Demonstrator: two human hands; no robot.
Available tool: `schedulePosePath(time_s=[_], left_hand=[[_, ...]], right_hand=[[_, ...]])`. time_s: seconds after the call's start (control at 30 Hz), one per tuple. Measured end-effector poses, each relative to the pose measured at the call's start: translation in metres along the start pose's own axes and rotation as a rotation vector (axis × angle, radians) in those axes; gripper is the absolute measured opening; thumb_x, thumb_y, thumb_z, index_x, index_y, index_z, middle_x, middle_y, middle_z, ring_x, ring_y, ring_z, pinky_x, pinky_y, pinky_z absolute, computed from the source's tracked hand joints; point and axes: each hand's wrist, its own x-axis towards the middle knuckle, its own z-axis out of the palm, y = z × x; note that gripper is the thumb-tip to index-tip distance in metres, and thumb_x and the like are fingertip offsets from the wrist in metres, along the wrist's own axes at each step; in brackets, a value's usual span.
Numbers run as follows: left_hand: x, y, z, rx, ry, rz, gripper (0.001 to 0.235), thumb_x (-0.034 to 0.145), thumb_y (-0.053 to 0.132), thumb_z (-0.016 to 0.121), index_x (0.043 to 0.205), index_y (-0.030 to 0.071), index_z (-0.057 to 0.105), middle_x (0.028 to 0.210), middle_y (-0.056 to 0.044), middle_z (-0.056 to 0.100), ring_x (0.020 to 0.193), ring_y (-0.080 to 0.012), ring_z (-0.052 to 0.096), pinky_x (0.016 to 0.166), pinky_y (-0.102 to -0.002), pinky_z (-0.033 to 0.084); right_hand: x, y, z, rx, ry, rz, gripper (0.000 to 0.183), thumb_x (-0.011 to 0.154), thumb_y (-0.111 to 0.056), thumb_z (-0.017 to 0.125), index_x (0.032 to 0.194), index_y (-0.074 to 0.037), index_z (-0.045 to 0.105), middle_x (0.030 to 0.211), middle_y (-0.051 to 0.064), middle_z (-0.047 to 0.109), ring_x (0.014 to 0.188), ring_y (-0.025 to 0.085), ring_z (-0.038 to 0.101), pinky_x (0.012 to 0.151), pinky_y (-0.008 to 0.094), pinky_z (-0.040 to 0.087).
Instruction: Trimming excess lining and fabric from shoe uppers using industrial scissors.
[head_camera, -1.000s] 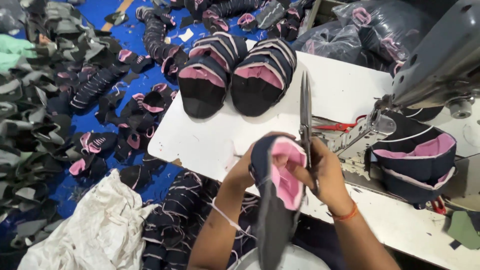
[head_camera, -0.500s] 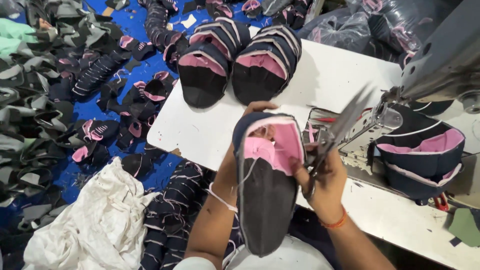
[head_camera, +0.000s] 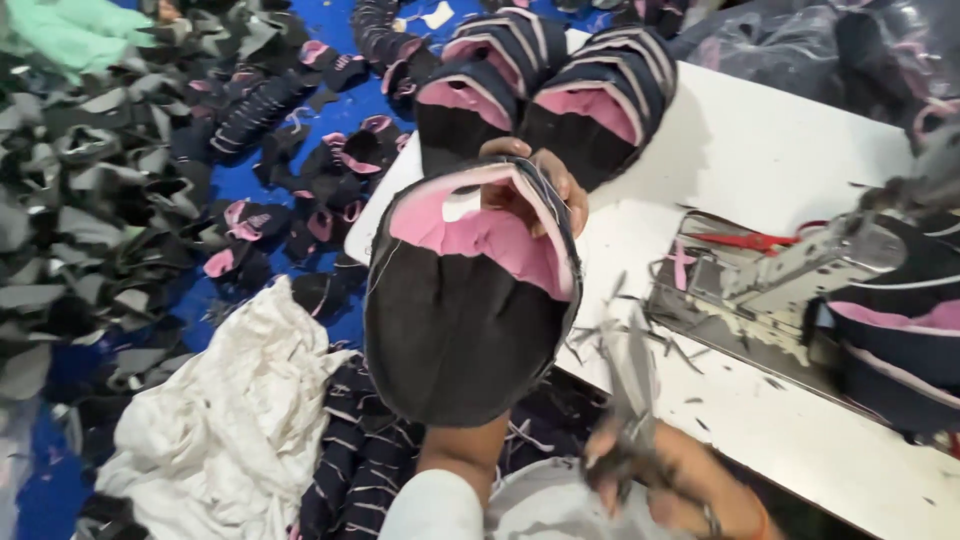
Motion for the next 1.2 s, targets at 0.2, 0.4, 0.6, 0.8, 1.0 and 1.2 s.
schedulePosePath(time_s=[0.2,0.4,0.6,0.8,1.0,1.2], left_hand=[[0.014,-0.003,0.014,0.094,-0.038,0.139,0.035,0.112,0.024,0.045,0.143,0.009,0.048,0.116,-0.026,0.061,0.09,-0.0352,0.068,0.076,-0.045,0.057],[0.004,-0.012,0.017,0.06,-0.057,0.106,0.033,0.112,0.024,0.044,0.142,0.01,0.046,0.118,-0.026,0.06,0.095,-0.0405,0.066,0.076,-0.048,0.056],[-0.005,-0.017,0.034,0.028,0.042,0.065,0.037,0.112,0.026,0.046,0.145,0.01,0.046,0.119,-0.025,0.061,0.093,-0.0385,0.066,0.077,-0.047,0.055],[0.009,-0.006,0.045,0.026,-0.008,-0.068,0.036,0.109,0.025,0.048,0.143,0.013,0.043,0.118,-0.023,0.059,0.092,-0.0385,0.064,0.073,-0.047,0.055],[0.002,-0.016,0.056,-0.002,-0.018,-0.145,0.034,0.109,0.024,0.048,0.141,0.012,0.043,0.116,-0.022,0.059,0.089,-0.0375,0.065,0.072,-0.046,0.055],[-0.003,-0.022,0.066,0.001,-0.014,-0.173,0.033,0.11,0.024,0.049,0.139,0.01,0.044,0.113,-0.022,0.059,0.086,-0.0362,0.067,0.072,-0.046,0.055]], right_hand=[[0.004,0.055,-0.003,0.284,-0.268,0.062,0.104,0.084,-0.081,0.052,0.134,0.01,0.045,0.097,0.015,0.06,0.085,0.024,0.061,0.079,0.04,0.05],[0.011,0.07,-0.011,0.172,-0.099,-0.087,0.087,0.089,-0.071,0.063,0.128,0.006,0.049,0.085,0.013,0.06,0.073,0.02,0.06,0.072,0.036,0.05],[-0.004,0.088,-0.025,0.07,-0.029,-0.052,0.057,0.095,-0.039,0.079,0.12,0.007,0.056,0.072,0.009,0.057,0.062,0.015,0.055,0.059,0.029,0.044],[-0.009,0.059,-0.022,0.086,-0.184,0.1,0.075,0.093,-0.057,0.071,0.13,0.005,0.049,0.095,0.013,0.06,0.082,0.017,0.06,0.076,0.031,0.049],[-0.008,0.049,-0.024,0.155,-0.139,0.013,0.089,0.089,-0.066,0.069,0.132,0.008,0.048,0.114,0.016,0.053,0.083,0.018,0.058,0.077,0.034,0.048],[-0.034,0.105,-0.066,0.059,-0.106,0.149,0.084,0.088,-0.057,0.079,0.13,0.009,0.047,0.086,0.02,0.05,0.071,0.024,0.053,0.065,0.038,0.047]])
